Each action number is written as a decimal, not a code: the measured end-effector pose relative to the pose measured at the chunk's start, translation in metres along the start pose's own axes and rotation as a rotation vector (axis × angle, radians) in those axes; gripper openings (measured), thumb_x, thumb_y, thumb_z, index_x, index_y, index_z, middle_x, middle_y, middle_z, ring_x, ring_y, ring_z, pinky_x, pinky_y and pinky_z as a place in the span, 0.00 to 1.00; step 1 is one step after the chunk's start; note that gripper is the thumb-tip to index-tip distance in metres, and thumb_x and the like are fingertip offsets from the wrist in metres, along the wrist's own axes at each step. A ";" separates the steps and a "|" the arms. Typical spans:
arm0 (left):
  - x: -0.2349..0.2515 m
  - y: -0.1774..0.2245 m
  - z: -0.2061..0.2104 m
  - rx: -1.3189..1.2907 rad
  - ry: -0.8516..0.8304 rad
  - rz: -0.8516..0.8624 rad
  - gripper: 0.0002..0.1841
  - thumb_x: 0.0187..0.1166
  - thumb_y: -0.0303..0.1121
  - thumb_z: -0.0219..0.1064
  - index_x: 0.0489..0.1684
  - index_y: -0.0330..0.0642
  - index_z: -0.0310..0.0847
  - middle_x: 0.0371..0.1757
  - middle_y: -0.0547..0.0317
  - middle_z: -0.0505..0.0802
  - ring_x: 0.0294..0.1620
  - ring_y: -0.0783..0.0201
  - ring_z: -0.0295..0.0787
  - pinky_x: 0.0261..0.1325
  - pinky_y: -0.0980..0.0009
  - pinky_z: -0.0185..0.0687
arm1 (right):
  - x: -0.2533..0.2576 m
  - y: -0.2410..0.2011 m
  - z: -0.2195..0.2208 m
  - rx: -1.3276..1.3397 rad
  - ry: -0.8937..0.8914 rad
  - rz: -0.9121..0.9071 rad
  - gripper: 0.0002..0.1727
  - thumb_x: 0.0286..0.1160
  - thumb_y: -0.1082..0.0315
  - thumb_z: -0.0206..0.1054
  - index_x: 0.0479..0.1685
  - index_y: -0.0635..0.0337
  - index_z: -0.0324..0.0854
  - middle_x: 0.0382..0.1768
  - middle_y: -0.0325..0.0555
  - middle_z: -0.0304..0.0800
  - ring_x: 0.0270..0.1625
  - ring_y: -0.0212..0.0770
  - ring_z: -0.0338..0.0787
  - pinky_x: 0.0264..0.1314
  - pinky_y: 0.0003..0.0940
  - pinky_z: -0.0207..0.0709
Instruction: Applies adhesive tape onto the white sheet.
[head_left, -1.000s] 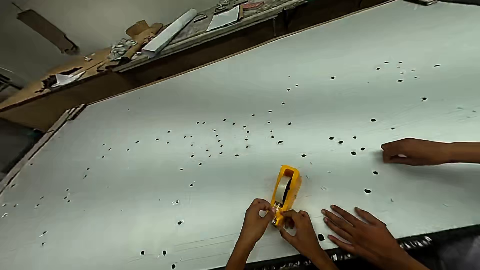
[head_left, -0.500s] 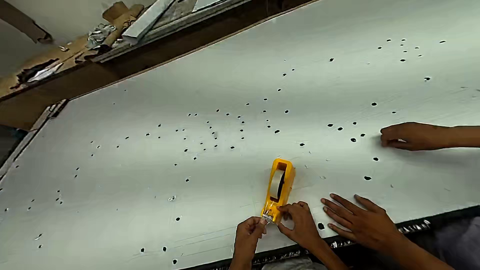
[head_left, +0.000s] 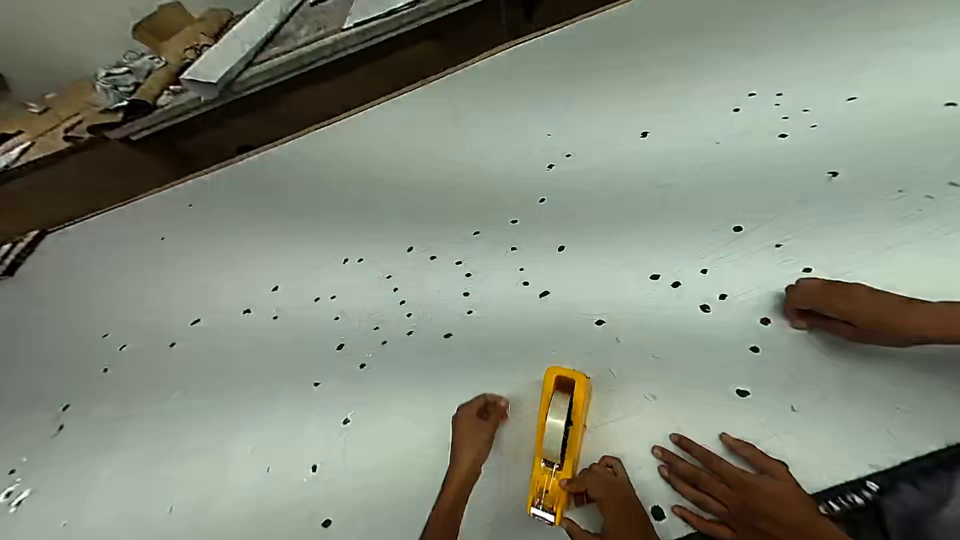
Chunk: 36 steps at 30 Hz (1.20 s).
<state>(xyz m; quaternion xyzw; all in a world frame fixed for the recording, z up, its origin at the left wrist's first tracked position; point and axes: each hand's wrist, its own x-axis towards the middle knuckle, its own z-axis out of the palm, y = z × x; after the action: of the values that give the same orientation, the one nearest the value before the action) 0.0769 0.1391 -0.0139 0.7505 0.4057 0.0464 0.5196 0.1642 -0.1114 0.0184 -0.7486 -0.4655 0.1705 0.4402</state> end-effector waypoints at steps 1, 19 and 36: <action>0.031 0.012 0.002 0.016 -0.012 0.050 0.13 0.82 0.31 0.67 0.49 0.27 0.88 0.38 0.47 0.93 0.37 0.60 0.89 0.47 0.60 0.86 | 0.004 -0.009 -0.012 -0.001 -0.036 0.050 0.17 0.54 0.64 0.79 0.38 0.69 0.91 0.31 0.54 0.94 0.34 0.52 0.91 0.59 0.53 0.72; 0.172 0.103 0.032 0.625 -0.128 -0.037 0.31 0.80 0.55 0.69 0.55 0.28 0.85 0.56 0.27 0.89 0.62 0.29 0.86 0.62 0.28 0.76 | -0.031 0.055 0.000 -0.063 0.063 0.240 0.12 0.65 0.65 0.73 0.35 0.68 0.92 0.36 0.53 0.96 0.46 0.44 0.93 0.61 0.34 0.74; -0.122 0.025 0.016 -0.032 -0.032 0.106 0.11 0.76 0.35 0.70 0.40 0.34 0.89 0.54 0.50 0.88 0.53 0.64 0.88 0.48 0.69 0.89 | -0.027 0.063 0.066 0.003 0.063 -0.071 0.23 0.66 0.47 0.74 0.54 0.52 0.89 0.32 0.38 0.92 0.35 0.39 0.88 0.63 0.53 0.72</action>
<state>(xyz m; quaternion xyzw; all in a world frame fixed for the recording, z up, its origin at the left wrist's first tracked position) 0.0172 0.0436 0.0421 0.7633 0.3561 0.0685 0.5348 0.1411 -0.1123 -0.0733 -0.7358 -0.4776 0.1319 0.4615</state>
